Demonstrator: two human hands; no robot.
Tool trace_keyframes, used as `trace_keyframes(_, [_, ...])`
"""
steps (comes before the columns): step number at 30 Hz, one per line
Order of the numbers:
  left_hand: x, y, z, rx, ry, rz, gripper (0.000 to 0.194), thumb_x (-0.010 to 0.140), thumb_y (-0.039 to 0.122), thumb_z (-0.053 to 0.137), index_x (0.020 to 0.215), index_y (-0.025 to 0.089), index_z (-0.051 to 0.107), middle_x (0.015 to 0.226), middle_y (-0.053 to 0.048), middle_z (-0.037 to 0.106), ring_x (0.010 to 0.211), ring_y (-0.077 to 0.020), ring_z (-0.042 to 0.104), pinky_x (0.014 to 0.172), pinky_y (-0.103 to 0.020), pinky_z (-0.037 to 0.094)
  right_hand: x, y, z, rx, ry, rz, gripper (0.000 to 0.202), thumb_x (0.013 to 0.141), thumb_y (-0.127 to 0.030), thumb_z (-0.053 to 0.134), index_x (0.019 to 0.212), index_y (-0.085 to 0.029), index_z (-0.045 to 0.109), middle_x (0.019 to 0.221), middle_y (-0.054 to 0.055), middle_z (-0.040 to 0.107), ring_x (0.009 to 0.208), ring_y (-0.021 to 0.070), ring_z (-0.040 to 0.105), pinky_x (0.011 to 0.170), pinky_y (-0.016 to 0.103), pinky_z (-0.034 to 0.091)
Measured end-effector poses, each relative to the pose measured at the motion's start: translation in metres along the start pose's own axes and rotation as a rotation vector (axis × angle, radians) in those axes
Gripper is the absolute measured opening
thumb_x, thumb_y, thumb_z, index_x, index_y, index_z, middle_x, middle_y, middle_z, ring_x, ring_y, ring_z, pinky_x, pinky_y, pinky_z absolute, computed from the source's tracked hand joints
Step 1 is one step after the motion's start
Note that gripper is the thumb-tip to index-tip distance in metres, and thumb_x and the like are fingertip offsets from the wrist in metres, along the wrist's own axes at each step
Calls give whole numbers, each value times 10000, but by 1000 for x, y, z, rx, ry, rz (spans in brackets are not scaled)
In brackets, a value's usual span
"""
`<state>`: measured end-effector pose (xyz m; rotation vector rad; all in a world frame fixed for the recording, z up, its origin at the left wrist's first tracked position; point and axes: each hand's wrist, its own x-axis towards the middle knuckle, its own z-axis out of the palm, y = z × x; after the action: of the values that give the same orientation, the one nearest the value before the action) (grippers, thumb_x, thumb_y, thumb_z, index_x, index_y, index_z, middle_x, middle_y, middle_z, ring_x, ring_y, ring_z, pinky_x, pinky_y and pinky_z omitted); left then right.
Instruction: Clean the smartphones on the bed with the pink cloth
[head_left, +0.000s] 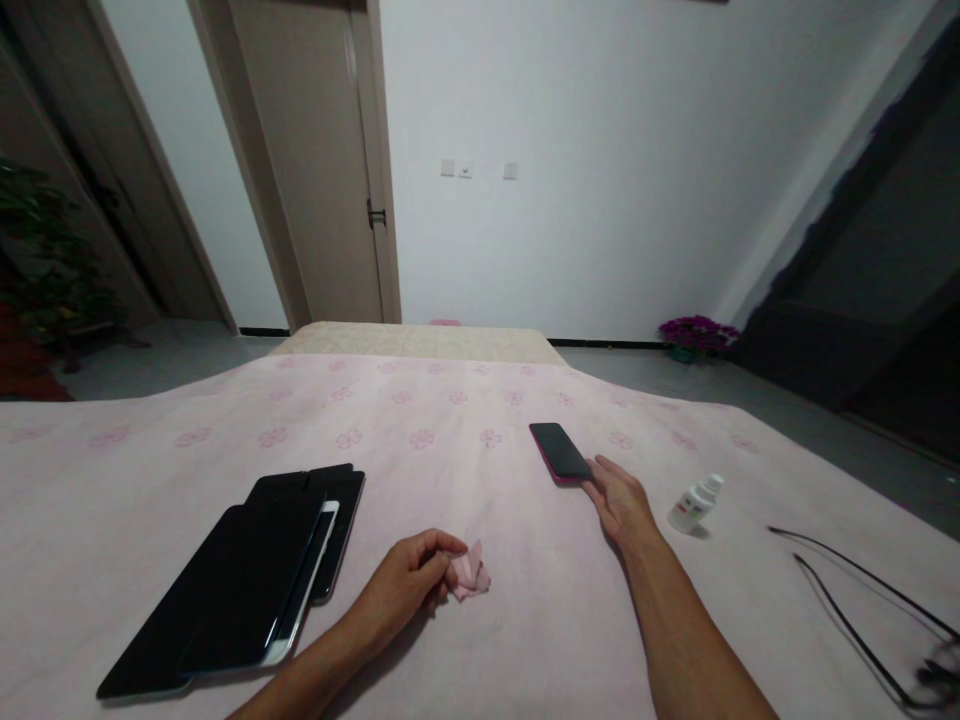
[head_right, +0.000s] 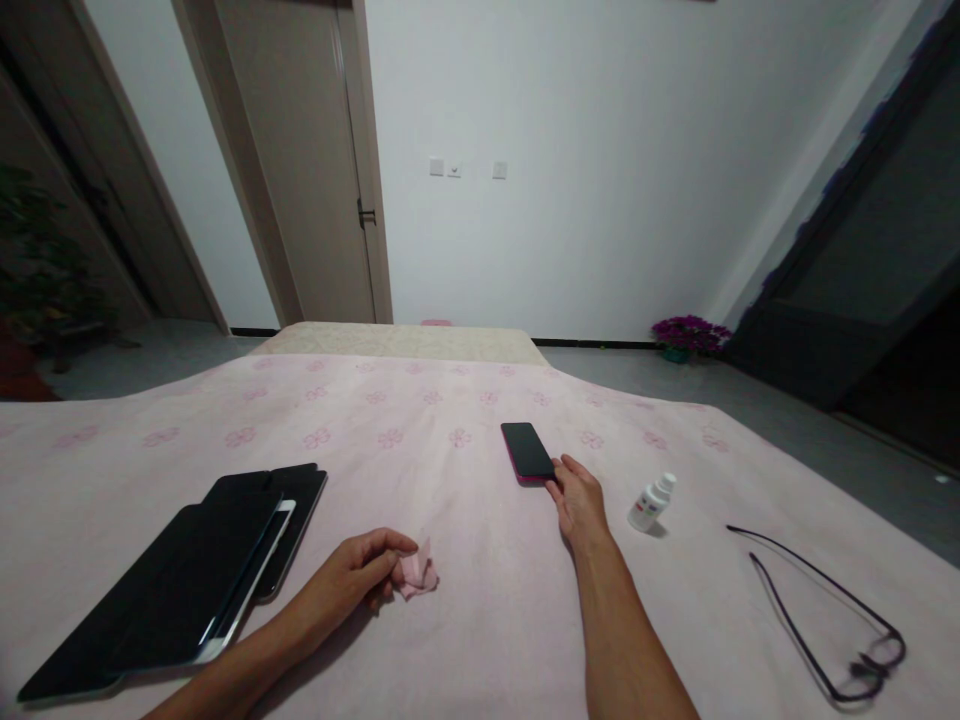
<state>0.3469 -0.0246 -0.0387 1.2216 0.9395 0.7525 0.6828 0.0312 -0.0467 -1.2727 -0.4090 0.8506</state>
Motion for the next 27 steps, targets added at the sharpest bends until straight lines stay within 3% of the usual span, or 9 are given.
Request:
trace_keyframes(10, [-1,0,1,-14,1,18,281,822,365,678,946,113,694,679,-44,654,503,-96,483,465,-208,324,-11,-4,13,-18,-157,80,582,583,-10,697,1154,-103,638,808,77,724,708,204,699,620,284,607])
trace_keyframes(18, [0,-3,1,21,7,32,279,842,367,656,960,118,700,676,-36,640,490,-87,459,461,-209,276,-23,-15,23,-38,-115,21,527,643,-103,688,1169,-104,663,633,26,689,545,165,614,492,238,498])
trace_keyframes(23, [0,-7,-1,47,-12,63,303,868,391,627,983,120,700,698,-53,660,524,-104,485,484,-223,282,-23,-38,31,-262,-200,-141,460,691,-235,700,1133,-106,700,690,48,714,566,171,616,509,248,459])
trace_keyframes(27, [0,-10,0,35,-9,60,283,869,370,618,990,128,698,695,-44,657,506,-97,457,485,-232,249,-6,-69,49,-507,-335,-252,320,702,-216,672,1004,-141,748,676,36,714,567,155,591,533,244,434])
